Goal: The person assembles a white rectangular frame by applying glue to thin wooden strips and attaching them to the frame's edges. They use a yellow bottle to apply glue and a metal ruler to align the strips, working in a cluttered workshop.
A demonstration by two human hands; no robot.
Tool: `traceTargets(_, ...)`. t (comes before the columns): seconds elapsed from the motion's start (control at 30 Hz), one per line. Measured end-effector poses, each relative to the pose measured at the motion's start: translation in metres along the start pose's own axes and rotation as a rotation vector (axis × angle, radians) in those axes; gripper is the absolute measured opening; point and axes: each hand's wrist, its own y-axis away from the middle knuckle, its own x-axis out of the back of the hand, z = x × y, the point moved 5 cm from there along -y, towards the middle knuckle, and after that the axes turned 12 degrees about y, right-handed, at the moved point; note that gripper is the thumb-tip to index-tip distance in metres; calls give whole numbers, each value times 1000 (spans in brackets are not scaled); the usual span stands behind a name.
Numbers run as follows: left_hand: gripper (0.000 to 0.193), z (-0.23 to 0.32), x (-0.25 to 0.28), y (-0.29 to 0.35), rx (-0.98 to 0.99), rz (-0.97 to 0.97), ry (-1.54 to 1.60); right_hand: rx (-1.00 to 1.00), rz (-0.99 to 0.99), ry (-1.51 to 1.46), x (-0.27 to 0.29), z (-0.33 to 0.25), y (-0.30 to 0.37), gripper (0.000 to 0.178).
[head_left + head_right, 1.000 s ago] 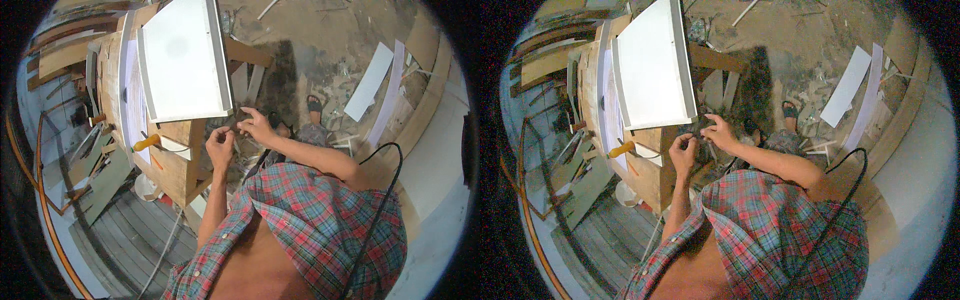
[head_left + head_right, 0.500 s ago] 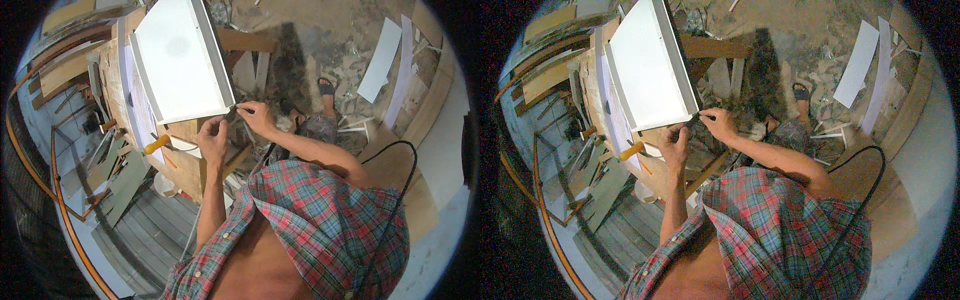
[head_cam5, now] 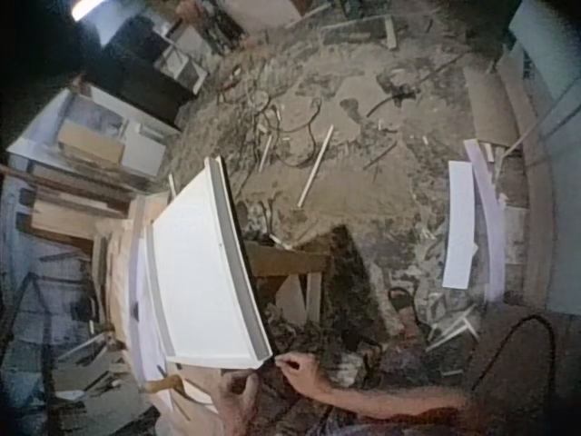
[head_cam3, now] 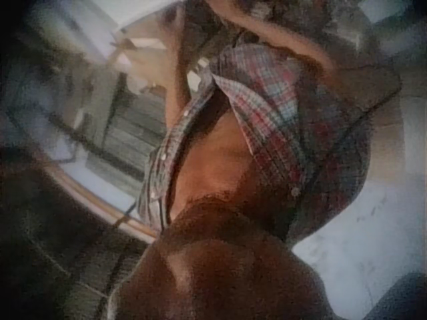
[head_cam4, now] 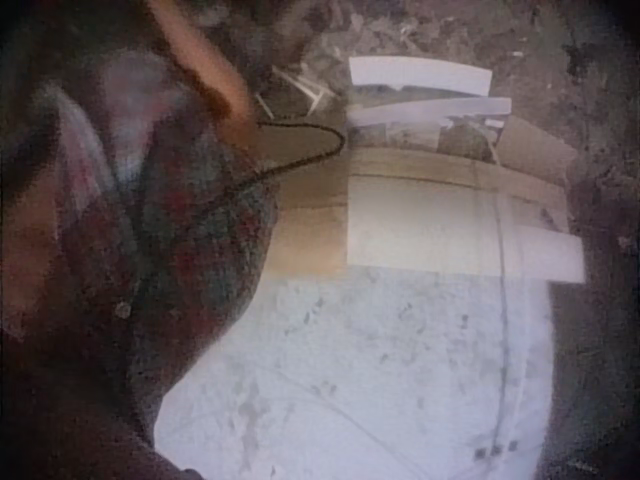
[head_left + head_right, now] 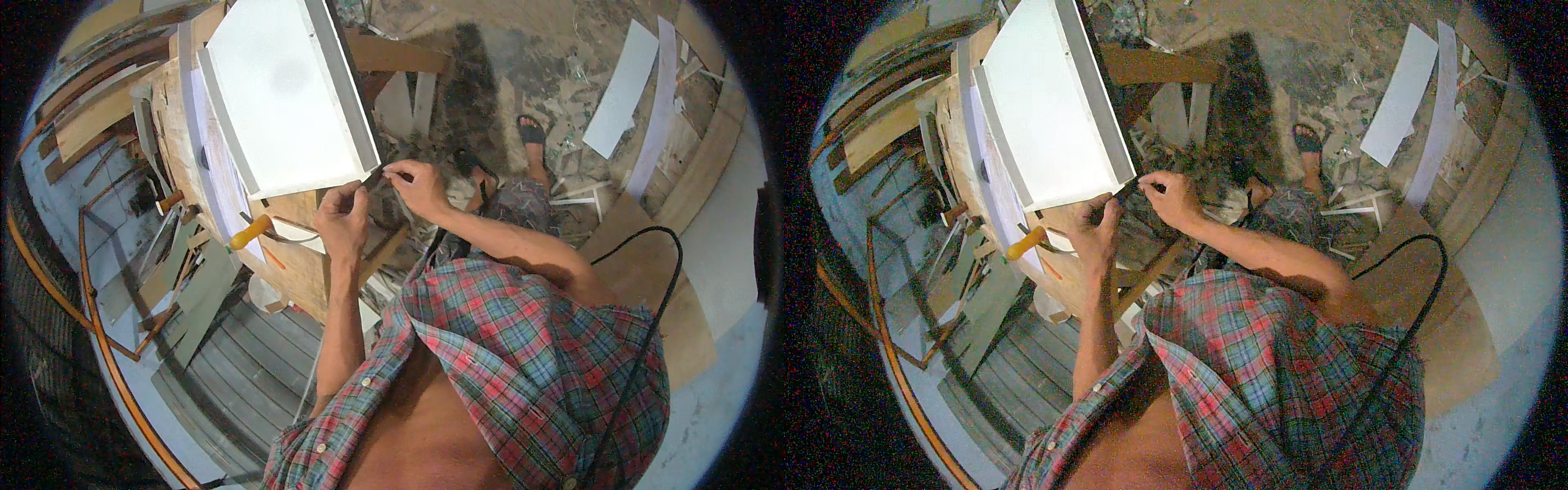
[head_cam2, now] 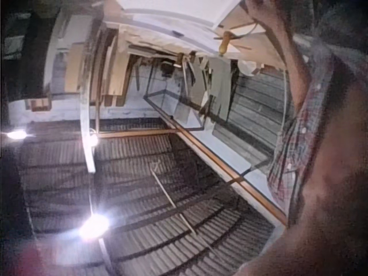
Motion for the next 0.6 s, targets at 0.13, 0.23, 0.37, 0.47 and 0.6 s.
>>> traceTargets(0.13, 17, 20, -4, 0, -41, -10, -64, 11, -8, 11, 2, -3, -1, 17)
traceTargets(0.23, 17, 20, -3, 0, -56, 12, -98, 33, -5, 28, 2, -5, -1, 16)
traceTargets(0.37, 14, 24, 2, 4, -219, -69, -225, 45, -1, 46, 2, -2, 1, 18)
traceTargets(0.47, 11, 30, 13, 24, -269, -34, -147, 18, -15, -37, 5, 6, 1, 23)
traceTargets(0.6, 9, 27, 31, 32, -256, 1, -162, 79, -53, -32, 9, -11, 0, 30)
